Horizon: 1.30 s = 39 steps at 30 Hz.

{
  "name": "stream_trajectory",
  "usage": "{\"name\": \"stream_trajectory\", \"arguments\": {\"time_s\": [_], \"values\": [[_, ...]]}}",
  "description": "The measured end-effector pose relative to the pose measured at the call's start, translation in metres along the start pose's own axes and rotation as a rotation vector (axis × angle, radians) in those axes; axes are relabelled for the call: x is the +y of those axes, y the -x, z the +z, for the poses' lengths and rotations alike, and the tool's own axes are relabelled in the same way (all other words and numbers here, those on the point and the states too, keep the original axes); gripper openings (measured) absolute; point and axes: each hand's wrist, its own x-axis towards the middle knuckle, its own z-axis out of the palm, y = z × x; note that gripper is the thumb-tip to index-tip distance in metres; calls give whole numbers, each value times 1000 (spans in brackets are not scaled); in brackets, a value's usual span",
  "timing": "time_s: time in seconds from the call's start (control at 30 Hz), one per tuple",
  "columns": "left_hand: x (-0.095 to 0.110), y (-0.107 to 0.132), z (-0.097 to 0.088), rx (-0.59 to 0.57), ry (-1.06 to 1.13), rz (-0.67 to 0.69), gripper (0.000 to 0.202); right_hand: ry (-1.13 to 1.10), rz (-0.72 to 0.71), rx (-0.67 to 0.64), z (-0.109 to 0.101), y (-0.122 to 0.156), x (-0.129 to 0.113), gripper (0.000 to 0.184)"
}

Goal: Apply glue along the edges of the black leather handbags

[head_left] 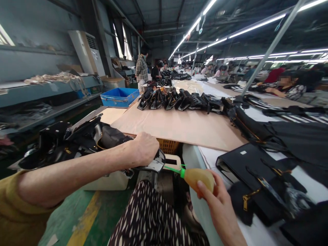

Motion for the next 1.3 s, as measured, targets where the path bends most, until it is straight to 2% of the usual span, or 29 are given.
{"name": "stream_trajectory", "arguments": {"time_s": [0.3,0.57,0.9,1.07,1.3], "values": [[-3,0,-2,-4,60,-5,23,314,-204,-84,10,-19,11,47],[-5,3,-1,13,74,27,24,491,-330,-109,15,-20,10,43],[2,24,18,31,149,-34,24,526,-315,-80,8,-22,10,46],[6,31,24,14,162,-67,24,522,-288,-106,11,-21,9,47],[11,43,37,57,137,-60,28,510,-243,-127,10,-21,0,44]]}}
